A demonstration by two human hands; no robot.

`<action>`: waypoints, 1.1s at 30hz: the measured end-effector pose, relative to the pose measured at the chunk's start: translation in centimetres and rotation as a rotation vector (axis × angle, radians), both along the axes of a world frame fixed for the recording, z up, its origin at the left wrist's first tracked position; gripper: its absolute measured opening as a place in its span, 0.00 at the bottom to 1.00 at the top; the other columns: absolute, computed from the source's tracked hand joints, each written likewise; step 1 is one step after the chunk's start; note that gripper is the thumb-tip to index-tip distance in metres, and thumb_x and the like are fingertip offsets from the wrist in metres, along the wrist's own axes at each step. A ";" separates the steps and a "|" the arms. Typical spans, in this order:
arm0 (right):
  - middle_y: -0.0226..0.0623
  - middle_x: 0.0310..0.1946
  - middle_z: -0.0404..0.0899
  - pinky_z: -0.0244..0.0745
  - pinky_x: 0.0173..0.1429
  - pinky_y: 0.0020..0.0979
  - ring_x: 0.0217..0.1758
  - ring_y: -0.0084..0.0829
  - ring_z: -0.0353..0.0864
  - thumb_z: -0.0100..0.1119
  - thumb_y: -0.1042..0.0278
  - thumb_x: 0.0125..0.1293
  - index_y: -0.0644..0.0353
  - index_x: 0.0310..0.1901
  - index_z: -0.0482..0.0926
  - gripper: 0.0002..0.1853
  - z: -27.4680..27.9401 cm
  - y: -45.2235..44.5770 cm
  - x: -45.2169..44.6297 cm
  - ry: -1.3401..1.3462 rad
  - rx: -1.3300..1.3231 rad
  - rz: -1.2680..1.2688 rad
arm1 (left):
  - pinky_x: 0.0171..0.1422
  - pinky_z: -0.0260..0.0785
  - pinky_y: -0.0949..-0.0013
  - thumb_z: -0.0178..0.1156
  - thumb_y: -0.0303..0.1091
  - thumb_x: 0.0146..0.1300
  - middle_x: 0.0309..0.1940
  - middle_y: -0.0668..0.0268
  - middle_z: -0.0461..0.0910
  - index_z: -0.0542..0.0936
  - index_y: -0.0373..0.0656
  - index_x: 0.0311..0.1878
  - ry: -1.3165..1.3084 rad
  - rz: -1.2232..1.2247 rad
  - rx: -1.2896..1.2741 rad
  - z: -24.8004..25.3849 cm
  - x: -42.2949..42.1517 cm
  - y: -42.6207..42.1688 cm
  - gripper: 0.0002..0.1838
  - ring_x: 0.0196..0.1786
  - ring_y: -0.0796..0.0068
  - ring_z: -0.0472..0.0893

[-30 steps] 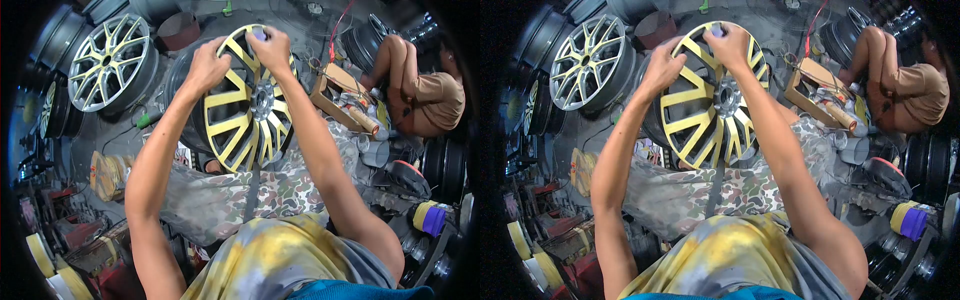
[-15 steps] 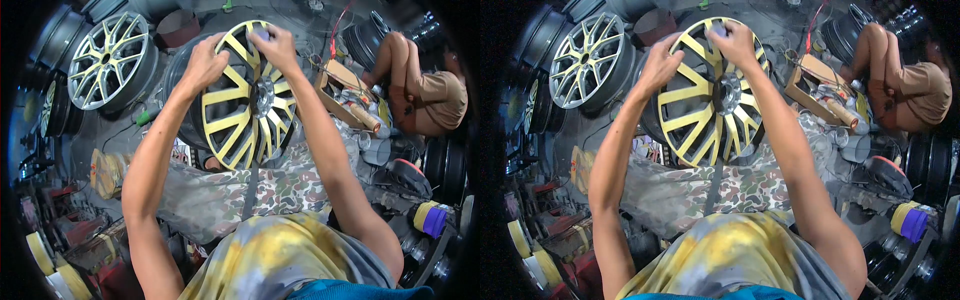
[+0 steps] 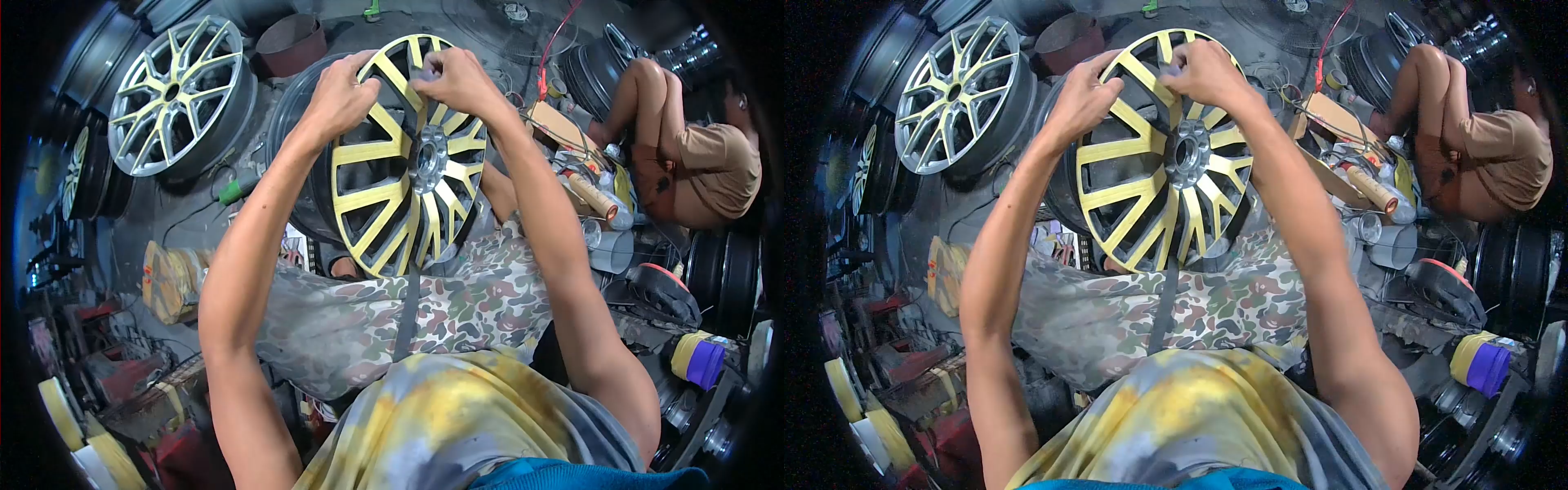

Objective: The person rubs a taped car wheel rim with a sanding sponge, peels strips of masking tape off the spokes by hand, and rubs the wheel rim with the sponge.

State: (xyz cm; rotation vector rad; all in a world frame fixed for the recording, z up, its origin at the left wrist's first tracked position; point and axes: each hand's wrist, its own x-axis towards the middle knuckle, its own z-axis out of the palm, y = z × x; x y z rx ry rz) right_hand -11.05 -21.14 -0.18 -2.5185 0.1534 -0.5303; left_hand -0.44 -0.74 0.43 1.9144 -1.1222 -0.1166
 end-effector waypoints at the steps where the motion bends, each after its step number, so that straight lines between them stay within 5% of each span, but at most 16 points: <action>1: 0.43 0.17 0.71 0.70 0.32 0.36 0.22 0.31 0.66 0.73 0.60 0.53 0.68 0.28 0.79 0.17 0.2 -0.1 0.0 0.005 0.000 0.000 | 0.55 0.74 0.60 0.55 0.30 0.61 0.44 0.48 0.86 0.80 0.34 0.63 0.006 -0.003 -0.009 0.1 -0.2 0.0 0.26 0.44 0.58 0.82; 2: 0.44 0.17 0.71 0.71 0.32 0.36 0.22 0.31 0.68 0.72 0.60 0.53 0.68 0.28 0.79 0.17 0.6 -0.3 0.1 0.016 -0.012 0.031 | 0.62 0.74 0.55 0.55 0.30 0.59 0.48 0.40 0.86 0.81 0.34 0.62 0.010 -0.013 -0.018 0.2 -0.4 -0.2 0.26 0.53 0.42 0.85; 3: 0.45 0.17 0.72 0.71 0.33 0.36 0.22 0.31 0.69 0.72 0.61 0.53 0.69 0.28 0.79 0.17 0.9 -0.7 0.6 0.017 -0.028 0.065 | 0.62 0.74 0.55 0.55 0.30 0.59 0.48 0.40 0.86 0.81 0.34 0.62 0.004 -0.017 -0.021 0.2 -0.2 -0.4 0.26 0.53 0.42 0.85; 4: 0.52 0.26 0.84 0.80 0.43 0.43 0.33 0.50 0.86 0.71 0.57 0.54 0.67 0.34 0.85 0.18 1.1 -0.9 1.3 0.022 -0.018 -0.014 | 0.55 0.74 0.60 0.55 0.30 0.61 0.44 0.49 0.86 0.80 0.34 0.63 -0.027 -0.010 -0.022 0.1 -0.1 -0.4 0.26 0.44 0.58 0.82; 5: 0.52 0.26 0.84 0.80 0.43 0.43 0.33 0.50 0.86 0.71 0.57 0.54 0.67 0.34 0.85 0.18 0.6 -0.6 1.3 0.025 -0.019 -0.015 | 0.48 0.74 0.66 0.55 0.30 0.62 0.39 0.58 0.86 0.79 0.34 0.65 -0.055 -0.003 -0.021 -0.3 -0.1 -0.3 0.26 0.36 0.75 0.79; 7: 0.47 0.19 0.76 0.75 0.35 0.36 0.24 0.32 0.77 0.72 0.57 0.55 0.68 0.31 0.83 0.18 -0.6 0.3 0.8 -0.168 0.016 -0.114 | 0.48 0.74 0.66 0.55 0.30 0.62 0.39 0.58 0.86 0.79 0.34 0.65 -0.046 0.001 -0.005 -0.1 -0.3 -0.1 0.27 0.36 0.75 0.79; 11: 0.37 0.24 0.85 0.77 0.38 0.31 0.27 0.24 0.80 0.76 0.52 0.56 0.67 0.36 0.89 0.21 -3.4 0.8 -1.2 -0.143 0.301 -0.121 | 0.45 0.73 0.67 0.55 0.30 0.62 0.38 0.60 0.85 0.79 0.34 0.65 -0.102 0.007 -0.084 -1.1 0.4 -0.2 0.27 0.33 0.76 0.77; 17: 0.40 0.20 0.84 0.75 0.32 0.33 0.23 0.26 0.79 0.75 0.49 0.57 0.67 0.35 0.88 0.23 -3.1 1.7 2.6 -0.540 0.404 -0.275 | 0.44 0.73 0.67 0.56 0.30 0.63 0.36 0.62 0.84 0.79 0.33 0.65 -0.065 0.016 -0.003 -0.4 0.2 -0.3 0.27 0.33 0.77 0.76; 19: 0.40 0.20 0.83 0.74 0.31 0.32 0.22 0.25 0.78 0.75 0.49 0.57 0.67 0.35 0.88 0.23 -5.3 1.2 1.3 -0.444 0.379 -0.302 | 0.46 0.74 0.66 0.55 0.30 0.63 0.38 0.60 0.86 0.79 0.34 0.66 -0.081 -0.018 -0.074 -0.7 0.3 -0.5 0.27 0.35 0.75 0.79; 20: 0.41 0.20 0.83 0.73 0.30 0.32 0.22 0.24 0.77 0.76 0.49 0.57 0.68 0.34 0.88 0.24 -6.4 1.3 -0.3 -0.365 0.422 -0.276 | 0.64 0.73 0.54 0.56 0.32 0.60 0.50 0.40 0.85 0.81 0.36 0.62 0.008 0.003 -0.049 -0.6 0.1 -0.4 0.26 0.53 0.42 0.85; 21: 0.41 0.20 0.83 0.73 0.30 0.31 0.22 0.24 0.77 0.76 0.49 0.56 0.68 0.34 0.88 0.24 -6.3 1.8 -1.4 -0.284 0.462 -0.248 | 0.64 0.73 0.54 0.56 0.32 0.60 0.50 0.40 0.85 0.81 0.36 0.62 0.013 0.008 -0.053 -0.5 0.3 -0.3 0.26 0.53 0.42 0.85; 23: 0.47 0.22 0.84 0.75 0.32 0.35 0.23 0.34 0.82 0.76 0.47 0.55 0.67 0.33 0.88 0.25 -5.1 1.1 -1.1 -0.314 0.219 -0.231 | 0.50 0.75 0.66 0.55 0.29 0.63 0.41 0.58 0.87 0.80 0.34 0.65 -0.085 0.000 -0.022 -0.6 0.3 -0.3 0.26 0.39 0.74 0.81; 29: 0.47 0.25 0.86 0.77 0.37 0.36 0.28 0.35 0.85 0.73 0.46 0.58 0.68 0.37 0.87 0.25 -2.8 1.0 0.8 -0.338 0.282 -0.177 | 0.49 0.74 0.66 0.56 0.30 0.62 0.39 0.58 0.87 0.80 0.34 0.64 -0.110 -0.009 -0.037 -0.2 0.2 -0.4 0.26 0.38 0.74 0.80; 33: 0.49 0.21 0.77 0.71 0.32 0.38 0.22 0.33 0.76 0.74 0.47 0.58 0.68 0.31 0.82 0.25 -9.6 -0.6 -6.1 -0.136 0.262 -0.319 | 0.47 0.74 0.69 0.58 0.32 0.63 0.38 0.59 0.86 0.80 0.36 0.64 0.013 0.054 0.046 0.1 0.6 0.6 0.26 0.37 0.77 0.79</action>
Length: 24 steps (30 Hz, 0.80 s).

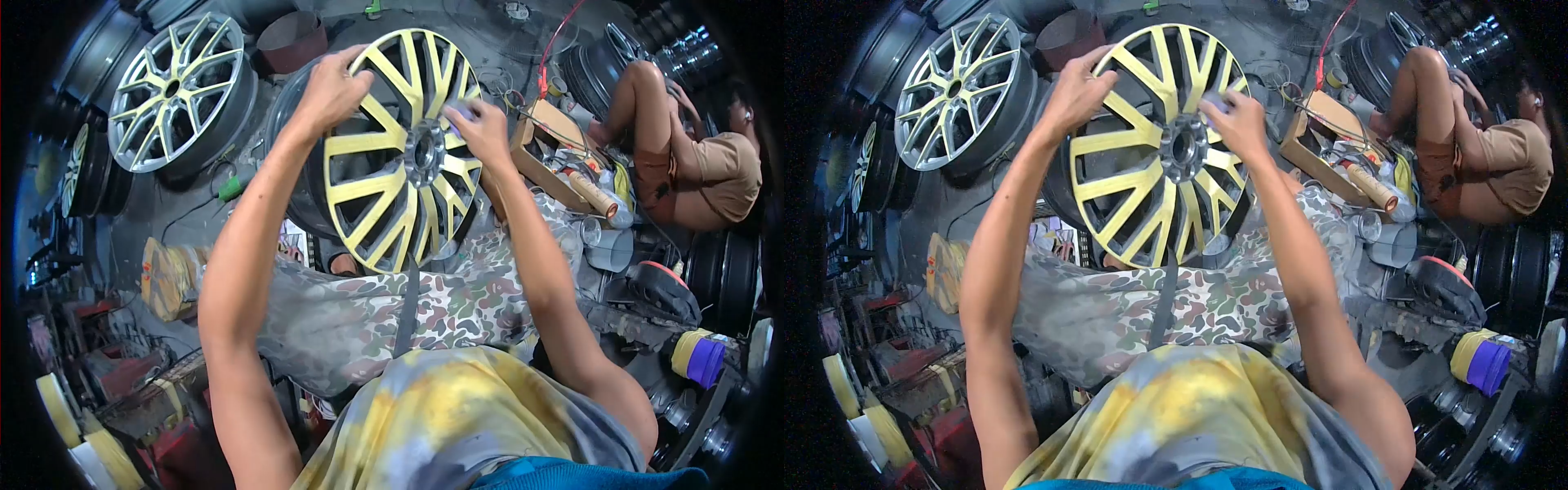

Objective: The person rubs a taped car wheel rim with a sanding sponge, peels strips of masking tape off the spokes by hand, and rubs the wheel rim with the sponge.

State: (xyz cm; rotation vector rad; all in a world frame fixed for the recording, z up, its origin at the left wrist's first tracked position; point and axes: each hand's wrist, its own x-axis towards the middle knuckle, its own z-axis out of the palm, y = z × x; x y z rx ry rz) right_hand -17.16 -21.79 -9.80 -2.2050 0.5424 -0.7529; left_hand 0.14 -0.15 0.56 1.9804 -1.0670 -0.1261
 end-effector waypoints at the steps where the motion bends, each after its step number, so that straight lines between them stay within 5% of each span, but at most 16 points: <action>1: 0.43 0.20 0.77 0.71 0.32 0.35 0.23 0.27 0.74 0.74 0.49 0.60 0.68 0.31 0.83 0.24 -3.3 -1.2 -2.1 -0.033 -0.084 -0.060 | 0.47 0.74 0.71 0.59 0.33 0.64 0.39 0.60 0.86 0.80 0.36 0.65 -0.029 -0.002 -0.032 -0.5 0.5 0.1 0.25 0.37 0.79 0.79; 4: 0.31 0.25 0.83 0.72 0.32 0.30 0.27 0.18 0.76 0.68 0.56 0.71 0.67 0.40 0.86 0.18 -8.9 -0.4 -10.0 0.064 0.370 -0.067 | 0.49 0.73 0.73 0.60 0.36 0.68 0.41 0.64 0.87 0.81 0.36 0.64 0.038 0.034 -0.037 -1.0 1.7 0.6 0.24 0.40 0.80 0.80; 8: 0.37 0.29 0.84 0.75 0.34 0.33 0.27 0.27 0.85 0.62 0.60 0.75 0.68 0.45 0.83 0.15 -12.9 5.1 -16.4 0.285 0.690 -0.225 | 0.52 0.73 0.74 0.64 0.41 0.71 0.44 0.64 0.88 0.84 0.34 0.60 0.170 0.048 -0.130 -0.9 2.1 1.0 0.22 0.45 0.80 0.81; 9: 0.37 0.29 0.84 0.75 0.34 0.33 0.27 0.27 0.85 0.62 0.60 0.75 0.68 0.45 0.83 0.15 -14.7 5.2 -16.6 0.279 0.702 -0.236 | 0.52 0.74 0.73 0.65 0.41 0.72 0.43 0.63 0.89 0.85 0.32 0.57 0.219 0.063 -0.193 -0.9 2.2 0.9 0.21 0.44 0.79 0.82; 11: 0.41 0.29 0.84 0.77 0.35 0.36 0.26 0.30 0.86 0.62 0.63 0.73 0.68 0.48 0.80 0.14 -19.7 5.2 -17.5 0.181 0.099 -0.190 | 0.53 0.74 0.75 0.66 0.42 0.71 0.44 0.63 0.89 0.86 0.33 0.58 0.242 0.102 -0.165 -0.9 2.5 0.6 0.22 0.45 0.79 0.82; 15: 0.52 0.35 0.84 0.78 0.46 0.46 0.38 0.49 0.87 0.66 0.65 0.69 0.64 0.52 0.77 0.15 -12.9 6.7 -16.2 0.200 0.492 -0.186 | 0.57 0.74 0.73 0.68 0.43 0.70 0.48 0.60 0.89 0.86 0.35 0.59 0.295 0.149 -0.152 -1.4 4.3 -0.8 0.22 0.48 0.77 0.84; 19: 0.48 0.38 0.85 0.77 0.53 0.46 0.45 0.49 0.86 0.63 0.70 0.66 0.61 0.49 0.78 0.12 -13.9 6.5 -16.5 0.075 0.344 -0.355 | 0.61 0.73 0.71 0.67 0.40 0.70 0.51 0.58 0.88 0.86 0.36 0.59 0.335 0.233 -0.107 -1.2 6.8 -3.6 0.21 0.52 0.73 0.85; 24: 0.46 0.39 0.87 0.79 0.53 0.46 0.44 0.49 0.87 0.62 0.69 0.66 0.59 0.45 0.82 0.08 -16.0 5.5 -16.8 0.181 0.491 -0.336 | 0.62 0.72 0.70 0.65 0.36 0.70 0.55 0.55 0.87 0.85 0.34 0.59 0.308 0.383 -0.048 -0.6 7.6 -4.4 0.20 0.54 0.67 0.85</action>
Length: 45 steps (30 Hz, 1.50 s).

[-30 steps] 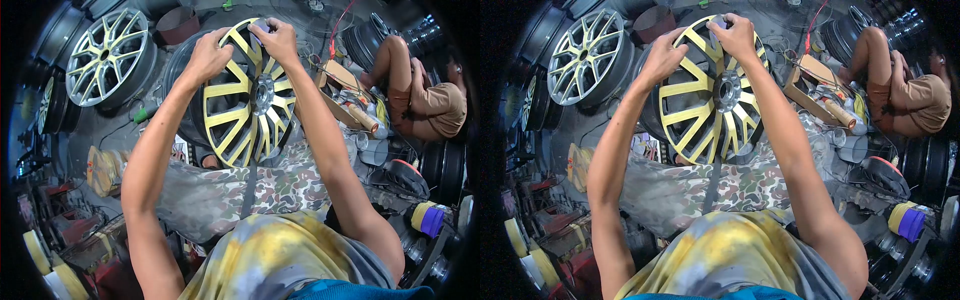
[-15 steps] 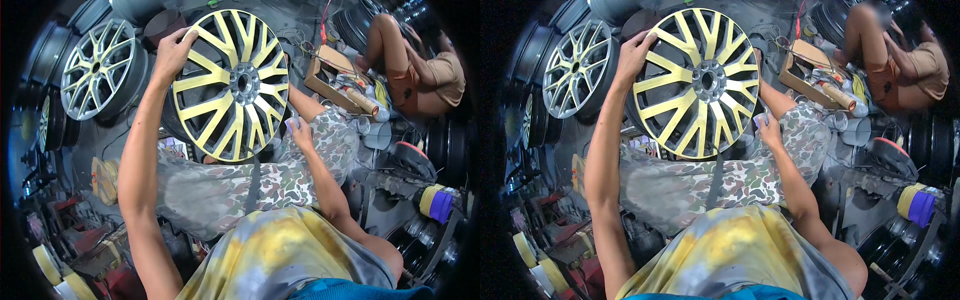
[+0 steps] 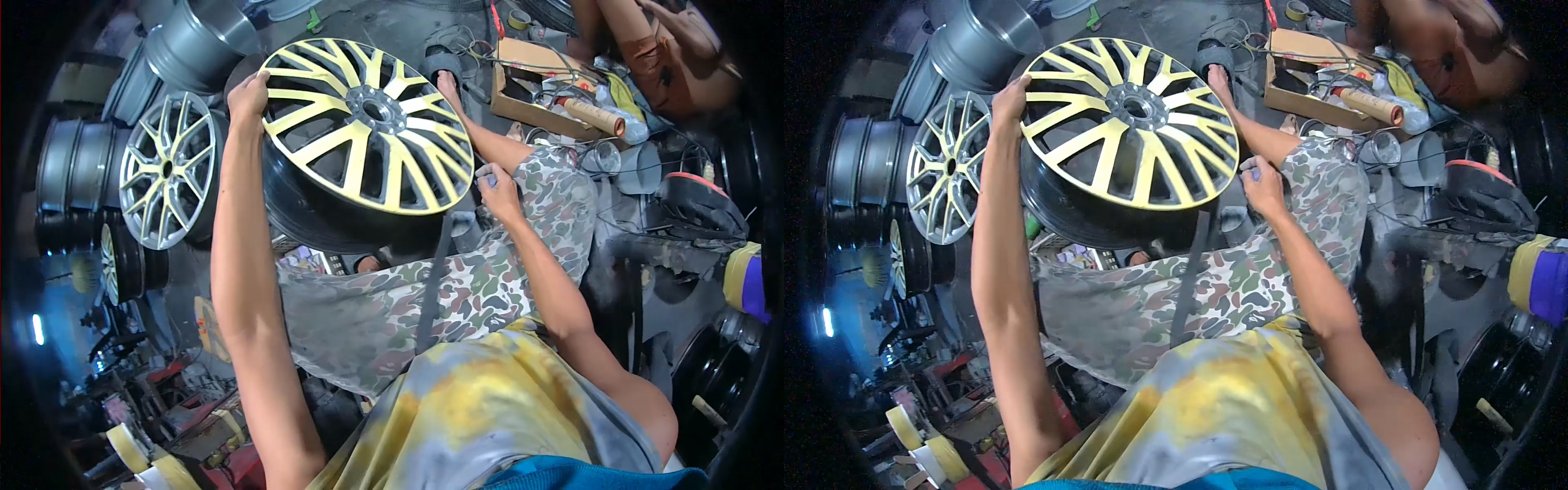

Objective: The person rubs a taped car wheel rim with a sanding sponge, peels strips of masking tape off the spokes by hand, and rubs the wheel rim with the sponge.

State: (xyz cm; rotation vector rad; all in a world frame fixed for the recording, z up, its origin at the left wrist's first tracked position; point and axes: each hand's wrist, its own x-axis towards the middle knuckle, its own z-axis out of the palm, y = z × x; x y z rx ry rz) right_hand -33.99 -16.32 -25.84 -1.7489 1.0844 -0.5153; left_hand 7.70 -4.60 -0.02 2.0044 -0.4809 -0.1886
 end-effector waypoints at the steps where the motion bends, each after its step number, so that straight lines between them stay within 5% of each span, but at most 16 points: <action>1: 0.46 0.39 0.87 0.79 0.53 0.46 0.44 0.50 0.87 0.62 0.69 0.66 0.59 0.45 0.83 0.08 0.2 0.0 0.2 -0.025 -0.053 -0.015 | 0.58 0.76 0.67 0.64 0.37 0.70 0.52 0.52 0.87 0.84 0.30 0.58 0.078 0.046 -0.019 -1.3 2.1 0.0 0.21 0.51 0.64 0.86; 2: 0.47 0.38 0.87 0.79 0.53 0.46 0.44 0.50 0.87 0.62 0.70 0.67 0.59 0.45 0.84 0.08 0.5 -0.1 0.3 -0.047 -0.109 -0.029 | 0.54 0.79 0.63 0.63 0.37 0.71 0.49 0.50 0.87 0.83 0.27 0.57 0.158 0.094 -0.041 -1.9 3.3 -0.1 0.21 0.48 0.61 0.87; 3: 0.44 0.32 0.86 0.78 0.44 0.39 0.34 0.37 0.86 0.63 0.65 0.69 0.63 0.46 0.85 0.11 -0.6 -0.4 0.6 -0.083 -0.233 -0.056 | 0.50 0.80 0.59 0.60 0.36 0.72 0.49 0.46 0.85 0.80 0.24 0.57 0.218 0.128 -0.068 -1.6 2.6 -0.2 0.22 0.46 0.57 0.87; 7: 0.46 0.39 0.88 0.79 0.51 0.36 0.43 0.34 0.87 0.69 0.62 0.68 0.63 0.48 0.86 0.14 1.2 -0.9 1.0 0.027 -0.033 -0.074 | 0.54 0.77 0.62 0.58 0.41 0.73 0.52 0.47 0.85 0.81 0.20 0.55 0.252 0.217 -0.121 -0.3 -0.6 -0.2 0.26 0.48 0.61 0.86; 10: 0.50 0.45 0.89 0.79 0.59 0.39 0.51 0.46 0.88 0.74 0.59 0.61 0.64 0.47 0.87 0.19 -0.4 -1.7 1.7 -0.185 -0.104 -0.225 | 0.56 0.76 0.63 0.58 0.41 0.73 0.51 0.48 0.85 0.81 0.19 0.55 0.257 0.225 -0.143 0.1 -1.0 -0.5 0.27 0.50 0.63 0.86; 14: 0.51 0.53 0.86 0.77 0.65 0.40 0.58 0.47 0.85 0.78 0.57 0.54 0.65 0.54 0.85 0.28 -1.8 -2.9 1.5 -0.202 -0.178 -0.214 | 0.60 0.74 0.65 0.60 0.44 0.72 0.51 0.49 0.86 0.81 0.21 0.57 0.172 0.195 -0.040 -0.1 -0.7 -0.6 0.28 0.52 0.64 0.85; 16: 0.52 0.56 0.84 0.76 0.66 0.41 0.60 0.47 0.84 0.77 0.57 0.54 0.64 0.56 0.84 0.30 -0.5 -2.8 0.7 -0.158 -0.179 -0.200 | 0.58 0.75 0.64 0.63 0.51 0.72 0.52 0.51 0.85 0.80 0.27 0.61 0.216 -0.113 0.001 1.6 -3.0 1.0 0.31 0.50 0.64 0.85; 20: 0.51 0.41 0.88 0.80 0.53 0.42 0.45 0.46 0.89 0.73 0.55 0.60 0.65 0.45 0.88 0.20 -1.0 -3.9 0.3 -0.126 -0.118 -0.323 | 0.58 0.74 0.68 0.66 0.50 0.72 0.49 0.55 0.86 0.81 0.28 0.57 -0.173 -0.345 0.328 4.5 -10.6 7.3 0.29 0.48 0.70 0.84; 23: 0.42 0.25 0.86 0.77 0.39 0.39 0.29 0.35 0.86 0.68 0.49 0.69 0.64 0.41 0.89 0.21 -0.2 -4.8 1.5 -0.220 -0.024 -0.303 | 0.51 0.76 0.72 0.73 0.39 0.67 0.47 0.54 0.85 0.76 0.28 0.56 -0.101 -0.278 0.230 3.0 -15.3 10.2 0.26 0.43 0.75 0.84; 28: 0.40 0.24 0.86 0.76 0.37 0.37 0.27 0.31 0.85 0.61 0.49 0.76 0.65 0.40 0.88 0.23 4.0 -3.8 3.4 -0.276 -0.121 -0.163 | 0.43 0.81 0.71 0.74 0.28 0.64 0.47 0.46 0.84 0.62 0.27 0.63 0.041 -0.249 0.042 1.2 -21.4 12.0 0.35 0.44 0.68 0.87; 30: 0.42 0.24 0.86 0.77 0.37 0.37 0.28 0.34 0.86 0.59 0.49 0.76 0.65 0.40 0.88 0.23 3.1 -2.4 3.6 -0.163 -0.133 -0.026 | 0.48 0.83 0.67 0.72 0.24 0.63 0.50 0.44 0.84 0.53 0.32 0.74 0.212 -0.176 0.057 1.2 -25.1 12.7 0.44 0.48 0.61 0.88; 32: 0.48 0.29 0.88 0.79 0.42 0.41 0.34 0.44 0.89 0.56 0.50 0.77 0.66 0.40 0.88 0.24 1.8 -0.8 3.0 -0.197 -0.159 -0.018 | 0.46 0.83 0.66 0.72 0.23 0.63 0.48 0.43 0.86 0.48 0.31 0.78 0.051 -0.168 0.052 -1.0 -28.0 14.1 0.49 0.47 0.61 0.89; 34: 0.50 0.30 0.88 0.79 0.45 0.42 0.37 0.45 0.90 0.55 0.49 0.78 0.66 0.41 0.88 0.24 3.2 0.5 1.6 -0.160 -0.103 0.001 | 0.35 0.82 0.71 0.68 0.20 0.66 0.46 0.49 0.85 0.45 0.32 0.81 -0.080 -0.133 0.022 -3.2 -30.4 15.2 0.49 0.40 0.71 0.87; 40: 0.62 0.42 0.84 0.75 0.53 0.53 0.49 0.65 0.82 0.47 0.49 0.81 0.66 0.51 0.80 0.24 3.6 2.7 0.8 -0.066 -0.162 0.191 | 0.30 0.80 0.74 0.60 0.16 0.68 0.47 0.51 0.84 0.44 0.33 0.83 0.111 -0.085 -0.068 -3.8 -32.2 17.5 0.46 0.36 0.75 0.85; 42: 0.63 0.41 0.82 0.74 0.51 0.54 0.48 0.65 0.81 0.47 0.49 0.80 0.66 0.48 0.79 0.23 4.3 2.5 1.2 -0.053 -0.177 0.223 | 0.47 0.80 0.70 0.60 0.16 0.68 0.51 0.47 0.85 0.46 0.30 0.82 0.080 -0.102 -0.070 -3.8 -30.5 17.3 0.45 0.47 0.67 0.87; 45: 0.63 0.39 0.82 0.74 0.49 0.56 0.47 0.67 0.81 0.48 0.53 0.79 0.67 0.45 0.78 0.21 7.0 3.5 0.4 -0.046 -0.204 0.299 | 0.52 0.80 0.70 0.62 0.15 0.65 0.49 0.50 0.87 0.56 0.28 0.79 0.013 -0.181 -0.032 -2.6 -25.0 17.1 0.41 0.46 0.70 0.87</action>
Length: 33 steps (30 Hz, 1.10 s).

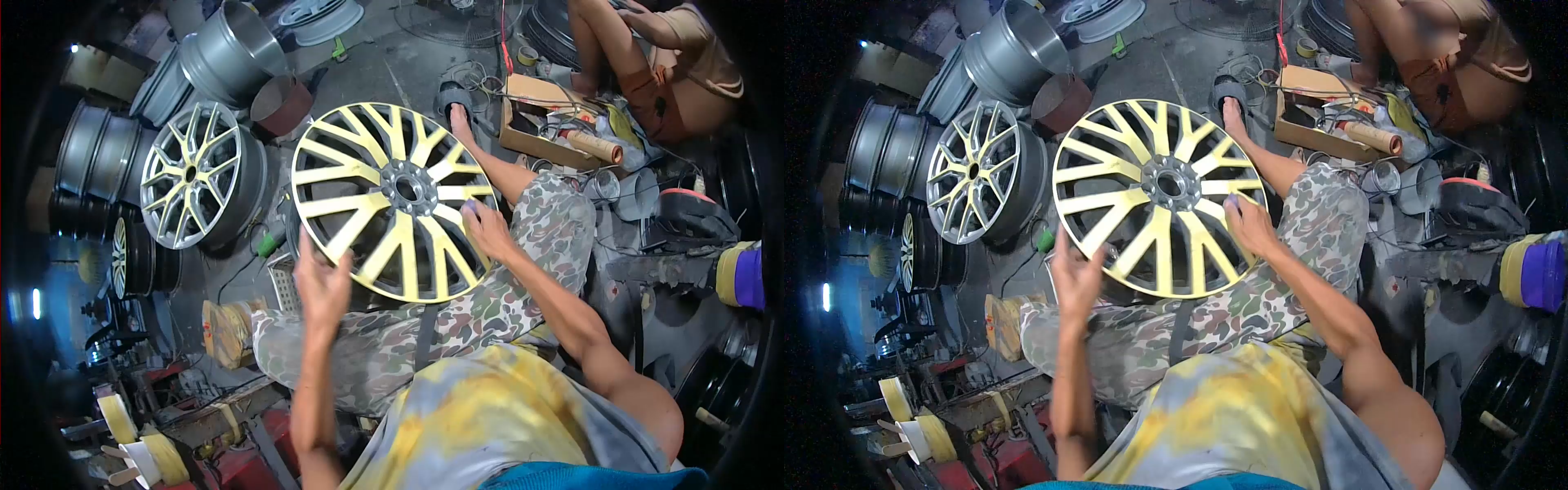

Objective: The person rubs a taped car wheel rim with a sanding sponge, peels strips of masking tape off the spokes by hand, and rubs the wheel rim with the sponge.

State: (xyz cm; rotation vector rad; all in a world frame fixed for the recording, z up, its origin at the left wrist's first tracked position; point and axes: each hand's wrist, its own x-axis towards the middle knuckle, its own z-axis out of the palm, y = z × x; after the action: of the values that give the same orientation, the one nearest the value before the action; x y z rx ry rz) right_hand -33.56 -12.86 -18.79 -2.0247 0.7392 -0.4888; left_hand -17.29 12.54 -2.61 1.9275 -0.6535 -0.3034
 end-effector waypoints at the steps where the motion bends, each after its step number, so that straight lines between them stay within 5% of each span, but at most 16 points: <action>1: 0.63 0.39 0.82 0.74 0.49 0.57 0.47 0.67 0.81 0.48 0.54 0.78 0.67 0.45 0.77 0.20 1.2 0.6 -0.5 0.058 0.021 0.021 | 0.52 0.80 0.70 0.63 0.16 0.63 0.49 0.51 0.88 0.61 0.27 0.77 -0.035 -0.043 -0.006 0.3 2.5 -0.2 0.38 0.47 0.71 0.87; 3: 0.65 0.36 0.82 0.74 0.49 0.58 0.45 0.68 0.81 0.49 0.54 0.77 0.69 0.45 0.77 0.21 4.0 1.8 -1.6 0.149 0.069 0.073 | 0.52 0.79 0.71 0.65 0.18 0.61 0.47 0.54 0.89 0.69 0.26 0.72 -0.066 -0.044 0.132 0.6 7.9 -1.1 0.34 0.46 0.74 0.87; 7: 0.63 0.36 0.82 0.75 0.49 0.54 0.43 0.65 0.82 0.52 0.58 0.77 0.68 0.45 0.77 0.17 4.3 4.8 -1.6 0.157 0.247 0.113 | 0.54 0.76 0.69 0.66 0.27 0.62 0.47 0.55 0.89 0.77 0.28 0.65 -0.112 0.011 -0.009 0.6 11.8 -6.6 0.28 0.47 0.77 0.85; 10: 0.60 0.35 0.82 0.76 0.48 0.51 0.42 0.61 0.83 0.53 0.61 0.77 0.69 0.49 0.78 0.16 5.2 5.4 -0.5 0.079 0.363 0.202 | 0.63 0.71 0.63 0.64 0.32 0.64 0.48 0.53 0.83 0.81 0.35 0.64 -0.241 0.043 0.095 -0.4 14.1 -9.2 0.25 0.52 0.63 0.82; 11: 0.56 0.34 0.82 0.76 0.47 0.48 0.41 0.57 0.84 0.53 0.62 0.77 0.69 0.48 0.79 0.15 7.2 5.1 -0.2 0.094 0.589 0.210 | 0.65 0.70 0.62 0.64 0.32 0.64 0.51 0.52 0.82 0.81 0.36 0.65 -0.321 0.036 0.173 -0.1 15.1 -9.7 0.25 0.55 0.60 0.81; 12: 0.53 0.33 0.82 0.77 0.45 0.45 0.39 0.54 0.84 0.54 0.63 0.77 0.69 0.47 0.79 0.15 6.6 4.3 -0.2 0.020 0.385 0.270 | 0.59 0.71 0.69 0.61 0.28 0.65 0.54 0.61 0.83 0.79 0.37 0.68 -0.295 -0.054 0.195 -0.7 17.4 -10.0 0.26 0.50 0.73 0.80; 13: 0.51 0.32 0.82 0.78 0.44 0.43 0.36 0.51 0.85 0.54 0.63 0.77 0.70 0.46 0.80 0.15 6.1 3.0 -0.1 -0.057 0.176 0.334 | 0.60 0.72 0.70 0.60 0.27 0.65 0.54 0.61 0.83 0.78 0.36 0.69 -0.154 -0.083 0.125 -0.9 18.4 -10.5 0.27 0.50 0.73 0.80; 14: 0.47 0.31 0.81 0.78 0.39 0.38 0.30 0.42 0.85 0.56 0.63 0.77 0.69 0.44 0.81 0.14 5.8 1.7 0.4 -0.049 0.103 0.286 | 0.64 0.70 0.66 0.60 0.28 0.64 0.57 0.54 0.82 0.78 0.35 0.68 -0.118 -0.101 0.091 -1.2 19.1 -10.8 0.28 0.56 0.65 0.80; 15: 0.44 0.34 0.79 0.77 0.37 0.34 0.27 0.33 0.83 0.57 0.65 0.76 0.68 0.48 0.83 0.13 7.6 0.6 0.8 0.039 0.402 0.216 | 0.69 0.68 0.63 0.60 0.30 0.62 0.59 0.47 0.81 0.77 0.34 0.68 -0.082 -0.117 0.056 -1.1 19.2 -11.0 0.29 0.61 0.57 0.80; 17: 0.42 0.35 0.77 0.77 0.38 0.32 0.27 0.31 0.82 0.56 0.67 0.76 0.68 0.52 0.83 0.13 9.0 -2.5 2.4 0.025 0.280 0.174 | 0.68 0.69 0.63 0.59 0.30 0.62 0.59 0.45 0.82 0.77 0.33 0.68 -0.102 -0.129 0.045 -0.6 18.6 -11.2 0.29 0.60 0.57 0.81; 21: 0.45 0.39 0.80 0.78 0.45 0.36 0.38 0.39 0.85 0.57 0.71 0.72 0.63 0.55 0.84 0.14 9.3 -8.9 7.9 -0.141 -0.339 0.256 | 0.66 0.71 0.61 0.56 0.29 0.63 0.55 0.43 0.84 0.76 0.31 0.68 -0.256 -0.172 0.022 -0.4 17.2 -11.5 0.29 0.57 0.56 0.84; 25: 0.43 0.46 0.82 0.78 0.53 0.36 0.48 0.41 0.84 0.62 0.77 0.68 0.61 0.53 0.86 0.14 10.5 -10.8 11.5 -0.308 -0.460 0.257 | 0.66 0.71 0.59 0.54 0.28 0.62 0.56 0.43 0.83 0.76 0.30 0.66 -0.313 -0.202 0.019 1.0 14.7 -11.5 0.27 0.59 0.49 0.84; 26: 0.43 0.47 0.82 0.78 0.55 0.37 0.49 0.42 0.84 0.63 0.77 0.66 0.62 0.53 0.86 0.14 10.6 -10.6 11.7 -0.330 -0.467 0.242 | 0.68 0.69 0.67 0.54 0.26 0.63 0.57 0.49 0.84 0.75 0.30 0.68 -0.329 -0.210 0.022 1.2 14.4 -11.4 0.28 0.60 0.67 0.81; 33: 0.38 0.54 0.79 0.78 0.59 0.37 0.57 0.42 0.79 0.69 0.80 0.50 0.59 0.57 0.82 0.28 11.9 -10.2 13.4 -0.466 -0.968 0.446 | 0.69 0.69 0.65 0.55 0.26 0.62 0.57 0.49 0.84 0.75 0.29 0.66 -0.350 -0.239 0.036 1.9 13.6 -11.6 0.27 0.62 0.63 0.82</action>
State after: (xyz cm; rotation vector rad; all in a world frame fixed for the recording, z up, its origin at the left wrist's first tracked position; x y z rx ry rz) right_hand -20.18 -23.02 -6.90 -2.6729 -0.3287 -1.1390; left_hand -3.68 0.92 -0.74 1.9562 -1.1199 -0.1251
